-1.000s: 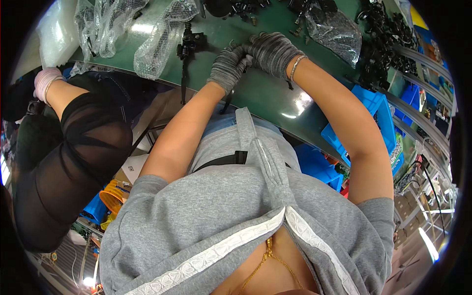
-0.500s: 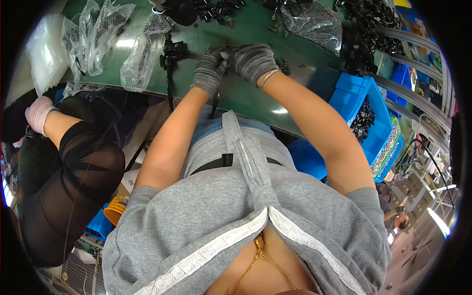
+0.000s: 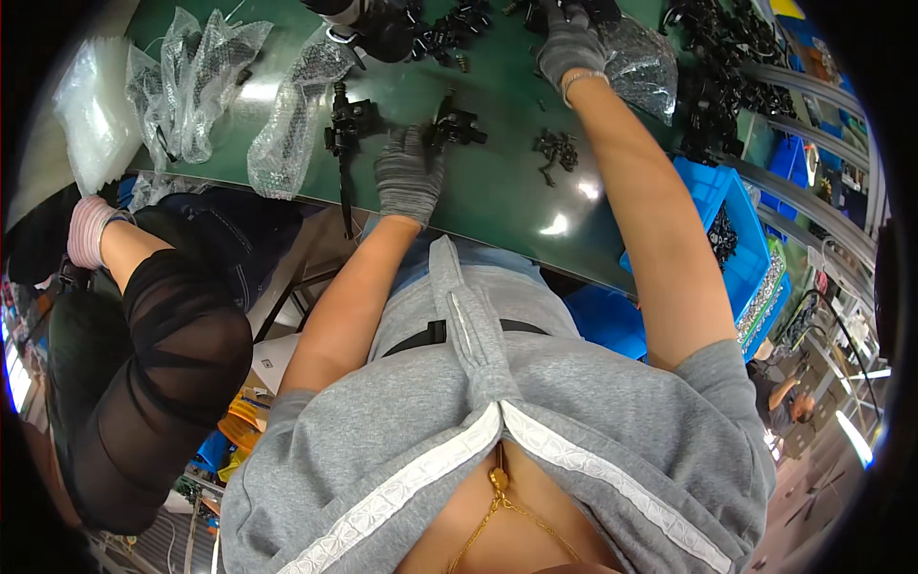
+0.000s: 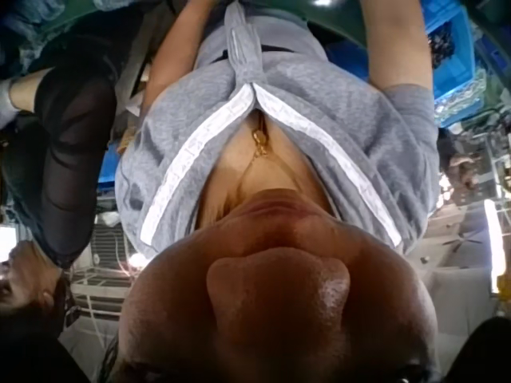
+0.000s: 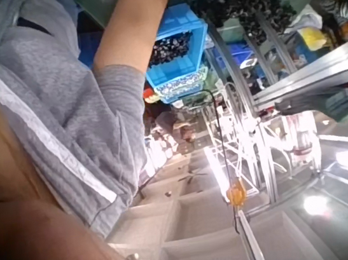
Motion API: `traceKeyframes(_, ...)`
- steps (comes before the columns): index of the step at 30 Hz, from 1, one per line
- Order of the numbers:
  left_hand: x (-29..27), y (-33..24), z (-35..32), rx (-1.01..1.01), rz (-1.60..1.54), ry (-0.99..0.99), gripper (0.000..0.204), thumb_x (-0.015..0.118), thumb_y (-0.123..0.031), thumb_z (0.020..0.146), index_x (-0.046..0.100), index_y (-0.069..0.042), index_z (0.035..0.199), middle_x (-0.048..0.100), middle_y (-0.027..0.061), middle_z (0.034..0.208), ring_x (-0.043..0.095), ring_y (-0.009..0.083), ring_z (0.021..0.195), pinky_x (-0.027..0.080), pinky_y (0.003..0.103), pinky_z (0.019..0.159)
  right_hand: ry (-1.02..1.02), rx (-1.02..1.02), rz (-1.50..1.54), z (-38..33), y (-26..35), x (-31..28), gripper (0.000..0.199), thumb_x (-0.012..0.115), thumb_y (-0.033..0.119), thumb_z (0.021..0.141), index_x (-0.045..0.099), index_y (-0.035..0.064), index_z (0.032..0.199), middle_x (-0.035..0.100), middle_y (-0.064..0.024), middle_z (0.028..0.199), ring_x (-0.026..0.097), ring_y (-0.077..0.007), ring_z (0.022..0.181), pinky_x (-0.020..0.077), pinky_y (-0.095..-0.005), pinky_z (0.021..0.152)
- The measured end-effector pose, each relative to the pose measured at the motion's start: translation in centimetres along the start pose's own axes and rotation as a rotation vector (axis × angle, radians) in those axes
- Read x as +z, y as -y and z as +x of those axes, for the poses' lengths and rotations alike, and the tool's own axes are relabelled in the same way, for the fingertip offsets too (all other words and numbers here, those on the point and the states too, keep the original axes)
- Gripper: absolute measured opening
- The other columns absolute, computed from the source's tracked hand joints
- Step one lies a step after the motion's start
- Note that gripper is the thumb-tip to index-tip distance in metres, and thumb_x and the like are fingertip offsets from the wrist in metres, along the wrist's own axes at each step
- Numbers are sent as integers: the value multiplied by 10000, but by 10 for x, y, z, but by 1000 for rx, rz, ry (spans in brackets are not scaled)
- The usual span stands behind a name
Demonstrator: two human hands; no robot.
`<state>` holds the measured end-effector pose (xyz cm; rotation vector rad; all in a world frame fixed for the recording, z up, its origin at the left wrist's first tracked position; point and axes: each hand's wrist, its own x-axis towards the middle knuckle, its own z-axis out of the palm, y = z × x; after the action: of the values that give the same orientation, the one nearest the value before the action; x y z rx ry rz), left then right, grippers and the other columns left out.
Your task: Manually assemble and bag small black plastic components at a workstation.
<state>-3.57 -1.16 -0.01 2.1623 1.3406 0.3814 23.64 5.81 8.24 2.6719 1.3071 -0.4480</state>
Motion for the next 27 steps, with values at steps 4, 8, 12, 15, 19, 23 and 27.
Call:
traceKeyframes(4,-10,19,12,1,32,-147,546,708,-233,761,530,-130,1266,574,172,1142,614,376,990,498,516,837,-204,-100,-49,58,-24,37,504,531,183,877,500,187,1380,362,-234,1496,419,-369,1338,364,-388,1105)
traceKeyframes(8,-20,34,14,-100,-76,-180,583,725,-165,732,516,-106,1273,559,203,1118,568,400,1046,476,494,907,-27,-102,8,40,-12,-5,493,595,181,848,523,158,1335,377,-234,1486,517,-390,1225,421,-408,1050)
traceKeyframes(12,-33,-1,13,-169,-163,-243,602,745,-151,701,527,-94,1259,526,190,1156,540,388,1078,458,459,953,-229,-123,57,67,-87,52,508,595,205,848,513,144,1346,442,-231,1438,569,-395,1157,455,-427,1003)
traceKeyframes(15,-66,-29,-4,-124,-194,-232,606,754,-165,696,537,-104,1259,504,187,1183,512,362,1131,423,456,1002,-302,-205,484,-35,-64,11,474,708,12,777,558,82,1221,644,-102,1063,622,-247,1007,517,-343,889)
traceKeyframes(19,-92,-71,-1,44,-173,-95,643,762,-190,701,527,-132,1297,496,185,1251,463,349,1226,378,468,1047,3,-324,1111,-136,-85,-1,402,622,-41,819,575,99,1193,637,-81,1074,627,-198,958,526,-324,810)
traceKeyframes(23,-81,-114,4,602,148,91,604,746,-193,768,522,-136,1325,460,163,1379,469,364,1237,421,485,1031,-52,-1138,57,-173,-94,-22,362,634,81,815,636,172,1166,601,-57,1257,620,-227,1029,542,-321,811)
traceKeyframes(27,-64,-133,25,232,-253,989,530,705,-180,823,526,-119,1318,602,173,1264,597,347,1119,506,409,934,65,-1236,219,-185,-95,-1,321,650,117,791,688,131,1110,632,-90,1187,597,-305,1091,490,-402,959)
